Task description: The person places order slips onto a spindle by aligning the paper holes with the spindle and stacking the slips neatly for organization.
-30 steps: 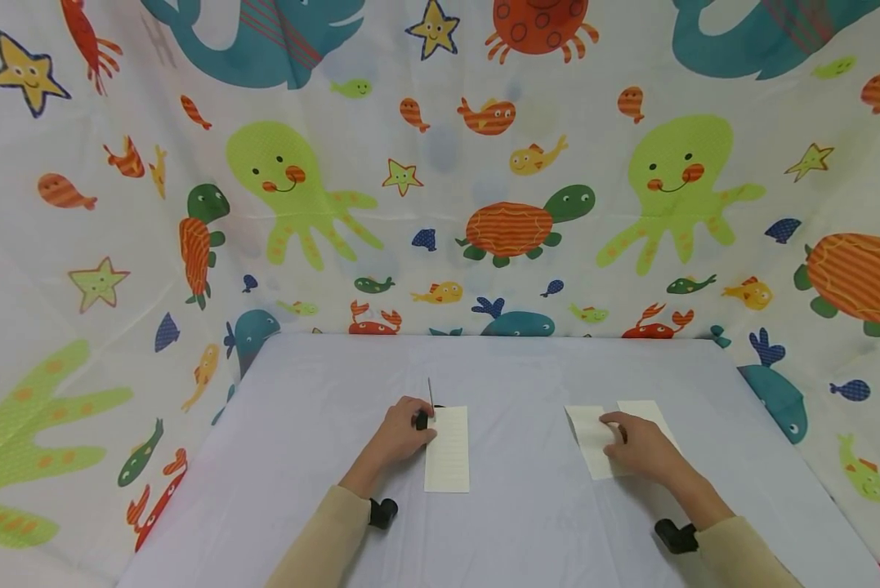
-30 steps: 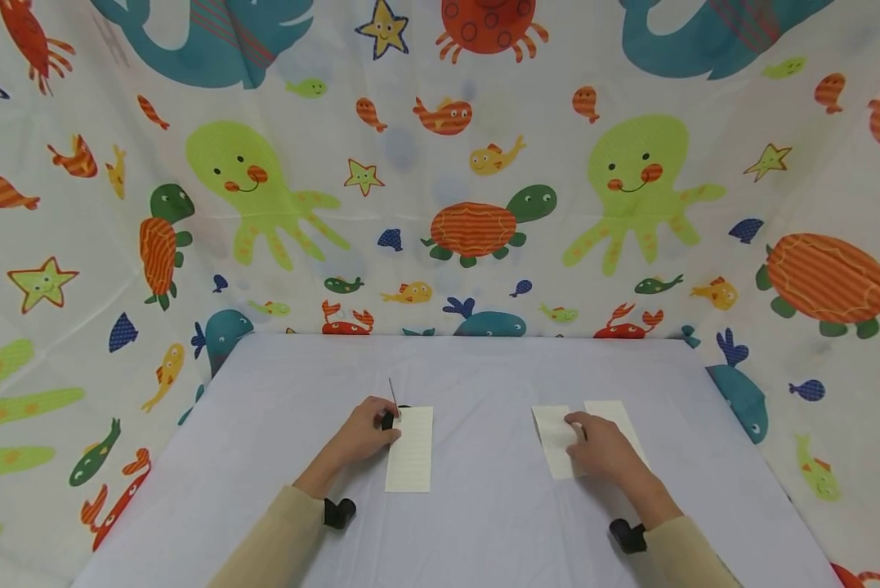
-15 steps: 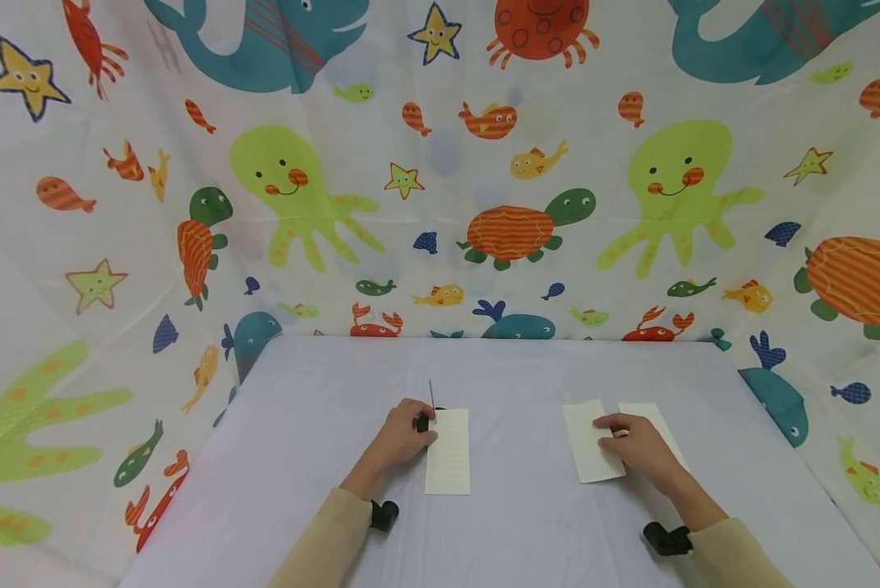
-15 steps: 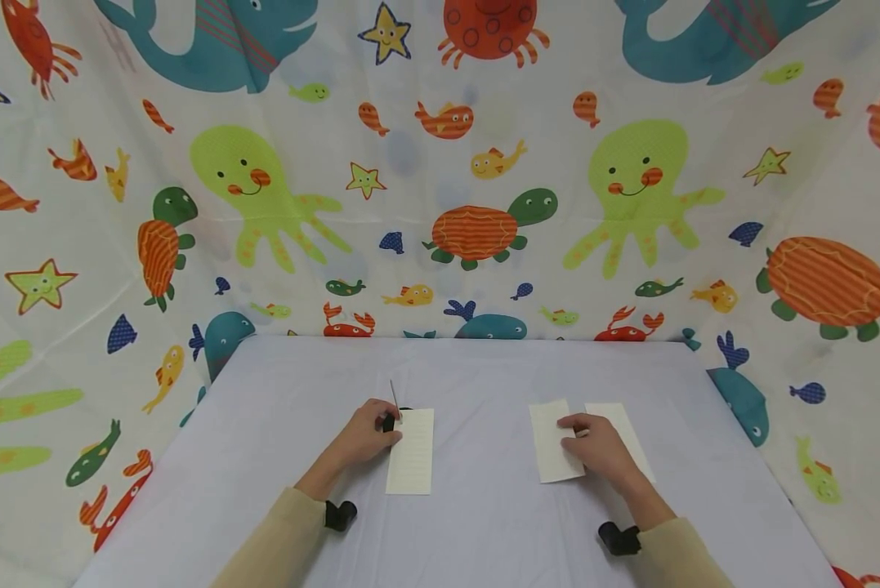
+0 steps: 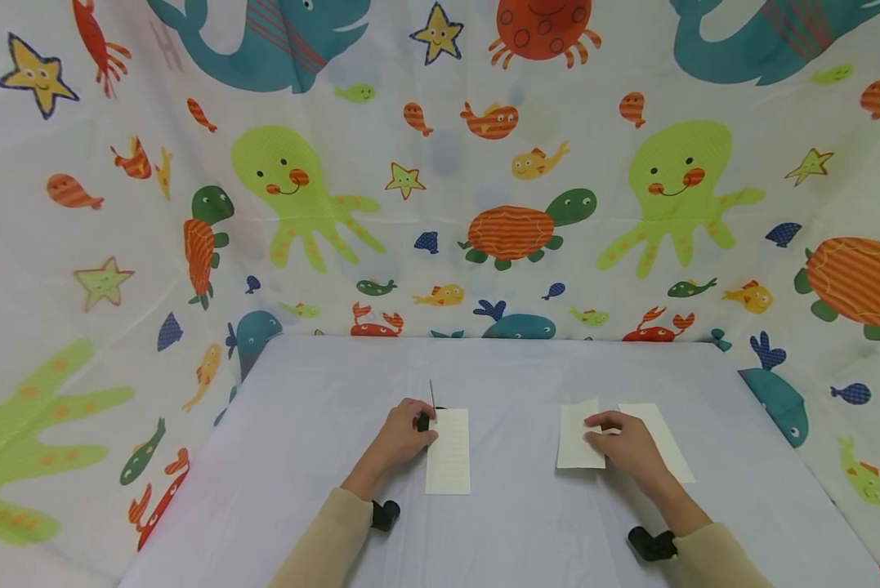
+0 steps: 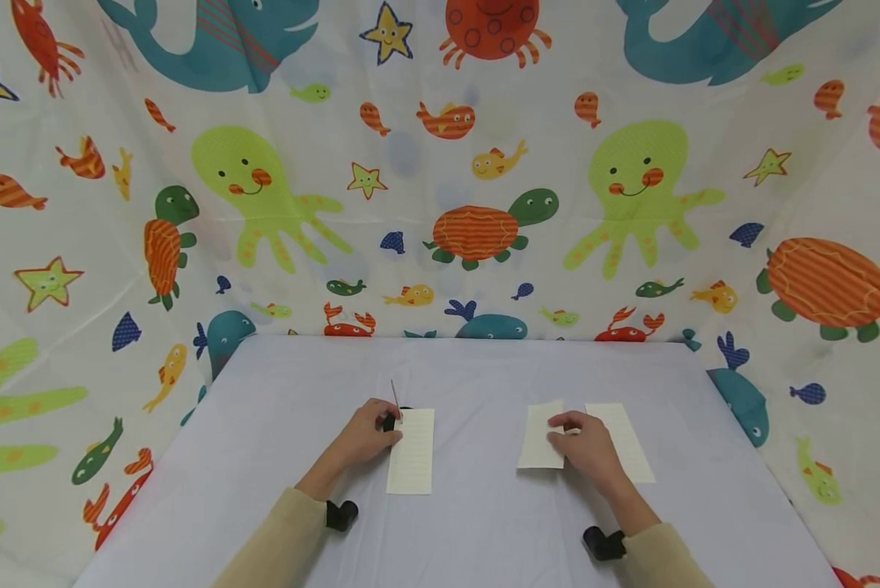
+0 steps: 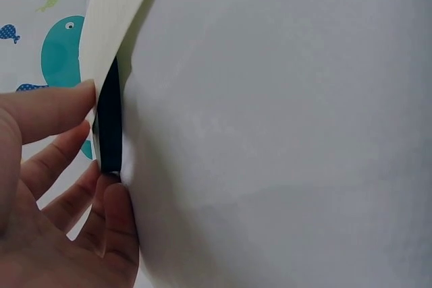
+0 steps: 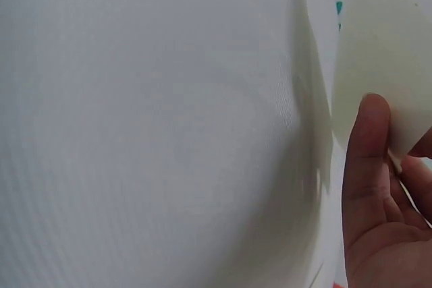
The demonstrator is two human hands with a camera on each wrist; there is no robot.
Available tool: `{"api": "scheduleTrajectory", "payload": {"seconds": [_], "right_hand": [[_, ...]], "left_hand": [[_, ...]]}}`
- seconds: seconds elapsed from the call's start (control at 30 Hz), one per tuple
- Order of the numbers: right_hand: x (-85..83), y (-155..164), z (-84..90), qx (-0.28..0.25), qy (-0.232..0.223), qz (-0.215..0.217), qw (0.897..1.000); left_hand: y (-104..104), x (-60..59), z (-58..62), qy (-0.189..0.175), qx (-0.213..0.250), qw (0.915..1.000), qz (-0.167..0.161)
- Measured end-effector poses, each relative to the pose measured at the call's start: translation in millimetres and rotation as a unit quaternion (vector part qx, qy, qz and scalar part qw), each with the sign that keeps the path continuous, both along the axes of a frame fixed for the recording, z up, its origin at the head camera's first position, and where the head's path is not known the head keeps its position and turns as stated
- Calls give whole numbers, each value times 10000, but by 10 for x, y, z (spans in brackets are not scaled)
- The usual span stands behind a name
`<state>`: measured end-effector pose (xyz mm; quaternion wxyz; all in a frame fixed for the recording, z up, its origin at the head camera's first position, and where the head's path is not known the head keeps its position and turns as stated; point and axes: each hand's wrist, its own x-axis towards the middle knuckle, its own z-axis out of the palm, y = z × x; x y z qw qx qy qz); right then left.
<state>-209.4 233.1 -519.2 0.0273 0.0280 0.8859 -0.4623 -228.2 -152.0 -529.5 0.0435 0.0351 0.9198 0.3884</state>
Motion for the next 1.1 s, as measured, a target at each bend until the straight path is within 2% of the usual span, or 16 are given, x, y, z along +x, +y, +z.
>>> {"api": "scheduleTrajectory", "payload": {"seconds": [0.33,0.7,0.9,1.1], "right_hand": [[36,-190,33,-83,29,-81,9999],[36,-470,44,-475,170,31,9987],[36,-580,101,-659,295,60,9974],[22,-713,182,-891,353,73,9954]], "left_hand": [[13,10,24,-50,15,10000,26],[-7,-13,6,78,25,10000,-26],[0,-14,-28,131,11,9999,-14],[-8,-9,-11,122,69,9999,-34]]}}
